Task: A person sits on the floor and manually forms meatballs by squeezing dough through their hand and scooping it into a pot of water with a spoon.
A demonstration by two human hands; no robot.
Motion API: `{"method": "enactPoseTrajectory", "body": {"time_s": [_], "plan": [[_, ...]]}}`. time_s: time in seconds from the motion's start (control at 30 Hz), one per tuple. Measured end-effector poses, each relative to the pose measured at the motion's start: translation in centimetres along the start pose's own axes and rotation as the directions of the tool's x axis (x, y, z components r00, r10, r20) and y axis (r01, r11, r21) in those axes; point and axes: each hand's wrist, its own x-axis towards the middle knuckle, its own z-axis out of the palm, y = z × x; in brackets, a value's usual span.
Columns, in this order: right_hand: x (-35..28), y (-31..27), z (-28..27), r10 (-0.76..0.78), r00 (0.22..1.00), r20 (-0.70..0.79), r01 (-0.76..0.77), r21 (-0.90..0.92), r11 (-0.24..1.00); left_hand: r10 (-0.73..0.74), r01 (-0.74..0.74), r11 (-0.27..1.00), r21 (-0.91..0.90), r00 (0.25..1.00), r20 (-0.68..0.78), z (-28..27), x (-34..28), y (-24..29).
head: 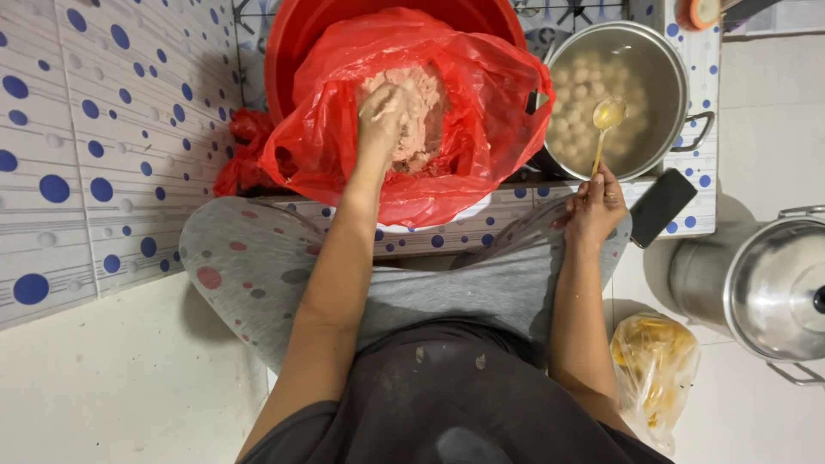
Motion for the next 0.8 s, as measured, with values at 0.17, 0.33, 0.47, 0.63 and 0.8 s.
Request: {"method": "enactPoseTrajectory", "body": {"time_s": [0.17, 0.33, 0.47, 0.63, 0.8], "plan": [[2.0, 2.1, -0.6, -0.064, 0.998, 0.003, 0.063, 0.045, 0.997, -0.055, 0.054, 0.995, -0.082, 0.998, -0.004, 0.6, 0.3, -0.1], [1.7, 1.8, -0.5, -0.049, 0.999, 0.000, 0.049, 0.021, 0.999, 0.182, -0.181, 0.971, -0.154, 0.983, -0.010, 1.8, 1.9, -3.7], [2.2, 2.4, -0.7, -0.072, 0.997, 0.023, 0.071, 0.049, 0.996, 0.166, -0.162, 0.985, -0.065, 0.984, 0.061, 1.5, -0.3, -0.1], [2.1, 2.1, -0.5, -0.055, 0.998, 0.011, 0.055, 0.014, 0.998, -0.059, 0.064, 0.997, -0.031, 0.990, 0.130, 1.4, 0.4, 0.1], [2.6, 2.8, -0.9, -0.089, 0.996, 0.025, 0.088, 0.023, 0.996, 0.265, -0.194, 0.913, -0.358, 0.951, 0.161, 1.3, -0.2, 0.1]]}}
